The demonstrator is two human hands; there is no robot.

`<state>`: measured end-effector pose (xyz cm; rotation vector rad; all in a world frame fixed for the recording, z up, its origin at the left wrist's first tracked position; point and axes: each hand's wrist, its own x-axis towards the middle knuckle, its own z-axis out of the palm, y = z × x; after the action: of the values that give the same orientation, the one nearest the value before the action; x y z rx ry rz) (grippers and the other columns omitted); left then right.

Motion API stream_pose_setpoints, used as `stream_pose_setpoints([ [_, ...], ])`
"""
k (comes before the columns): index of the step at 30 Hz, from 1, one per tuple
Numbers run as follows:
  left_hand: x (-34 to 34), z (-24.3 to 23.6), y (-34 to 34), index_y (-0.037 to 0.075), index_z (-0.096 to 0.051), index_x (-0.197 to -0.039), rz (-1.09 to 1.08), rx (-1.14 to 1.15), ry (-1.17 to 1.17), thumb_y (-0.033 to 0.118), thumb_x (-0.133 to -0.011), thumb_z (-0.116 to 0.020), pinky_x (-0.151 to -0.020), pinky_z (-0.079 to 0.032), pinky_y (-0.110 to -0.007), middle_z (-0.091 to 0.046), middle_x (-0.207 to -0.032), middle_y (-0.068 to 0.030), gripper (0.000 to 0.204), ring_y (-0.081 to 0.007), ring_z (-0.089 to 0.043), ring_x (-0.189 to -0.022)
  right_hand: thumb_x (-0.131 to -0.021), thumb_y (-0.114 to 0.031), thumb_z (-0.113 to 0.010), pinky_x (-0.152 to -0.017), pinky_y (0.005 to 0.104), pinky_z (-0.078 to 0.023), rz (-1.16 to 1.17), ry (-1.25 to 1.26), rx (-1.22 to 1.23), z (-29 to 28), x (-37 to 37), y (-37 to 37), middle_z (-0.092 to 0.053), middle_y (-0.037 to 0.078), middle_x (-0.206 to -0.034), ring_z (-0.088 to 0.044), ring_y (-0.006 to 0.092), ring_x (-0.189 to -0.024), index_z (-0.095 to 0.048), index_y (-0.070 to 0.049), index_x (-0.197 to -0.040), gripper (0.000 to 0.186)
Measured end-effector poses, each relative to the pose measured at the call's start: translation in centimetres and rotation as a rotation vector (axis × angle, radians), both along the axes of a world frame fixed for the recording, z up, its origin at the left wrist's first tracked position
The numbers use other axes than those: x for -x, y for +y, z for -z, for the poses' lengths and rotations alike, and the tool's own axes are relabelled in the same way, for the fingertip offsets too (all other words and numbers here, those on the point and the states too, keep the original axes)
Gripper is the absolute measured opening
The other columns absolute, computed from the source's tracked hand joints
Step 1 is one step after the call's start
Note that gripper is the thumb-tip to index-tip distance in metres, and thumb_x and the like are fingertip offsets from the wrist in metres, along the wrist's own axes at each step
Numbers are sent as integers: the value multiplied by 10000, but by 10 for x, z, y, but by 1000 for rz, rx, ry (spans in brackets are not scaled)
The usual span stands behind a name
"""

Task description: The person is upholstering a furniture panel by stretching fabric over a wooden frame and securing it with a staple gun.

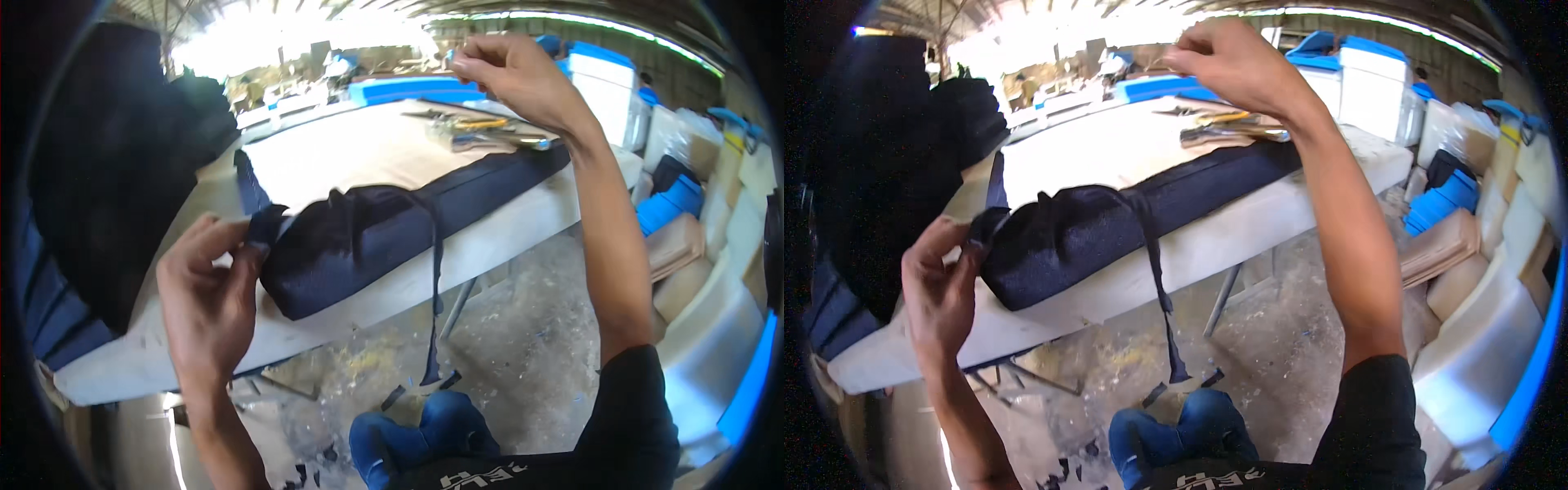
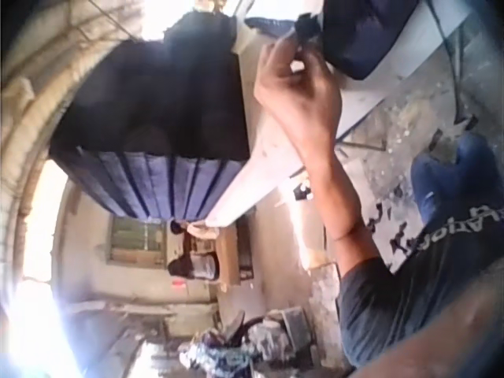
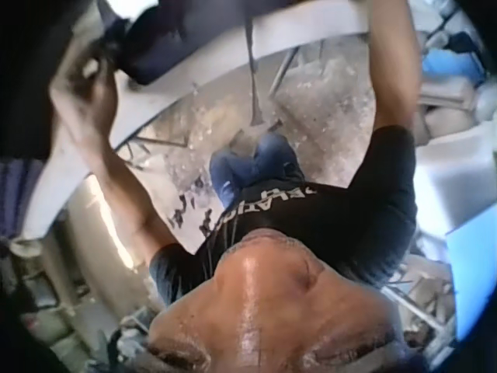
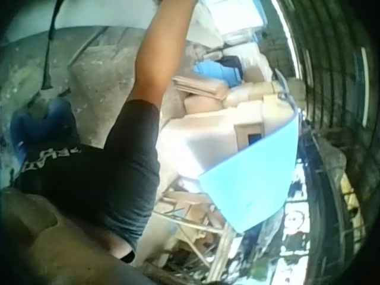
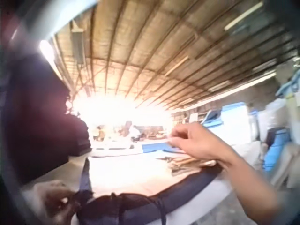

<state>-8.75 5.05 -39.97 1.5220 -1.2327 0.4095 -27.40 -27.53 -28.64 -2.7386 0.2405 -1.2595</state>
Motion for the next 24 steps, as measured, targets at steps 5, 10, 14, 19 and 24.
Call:
stream_pose_setpoints([
  [5, 3, 2, -1, -79, -736, -1016, -76, 4, -73, -63, -854, -714, -690, -480, -346, -641, -808, -155, 164, -218, -609, -705, -947, -385, -716, -903, 414, -555, 238, 182, -37, 13, 30, -83, -789, 152, -965, -742, 279, -960, -797, -25, -1101, 400],
  [10, 1, 0, 2, -64, -737, -972, -133, -80, -188, -54, -844, -729, -699, -484, -358, -643, -809, -161, 129, -251, -624, -707, -921, -279, -674, -1099, 425, -487, 198, 471, 69, 52, 10, -78, -700, 223, -1321, -650, 360, -1260, -635, -62, -1433, 557],
  [14, 5, -5, -2, -65, -701, -919, -154, -138, -141, -46, -853, -725, -720, -474, -342, -609, -801, -114, 73, -196, -603, -740, -864, -182, -576, -1040, 483, -513, 225, 572, 28, 49, 0, -58, -687, 282, -1307, -654, 440, -1206, -649, -29, -1391, 553],
  [19, 10, -14, 1, -81, -671, -923, -177, -230, -126, -52, -869, -690, -746, -458, -318, -596, -846, -105, 64, -174, -576, -782, -879, -264, -539, -1097, 476, -488, 249, 476, 88, 59, 9, -55, -651, 289, -1372, -628, 426, -1280, -639, -42, -1401, 577],
  [24, -1, -5, 4, -88, -678, -965, -58, -170, 51, -113, -845, -690, -798, -497, -294, -672, -986, -134, 123, -210, -657, -882, -1004, -545, -552, -1102, 506, -470, 197, 487, 134, 58, 11, -61, -669, 197, -1369, -616, 398, -1280, -659, -111, -1379, 583],
])
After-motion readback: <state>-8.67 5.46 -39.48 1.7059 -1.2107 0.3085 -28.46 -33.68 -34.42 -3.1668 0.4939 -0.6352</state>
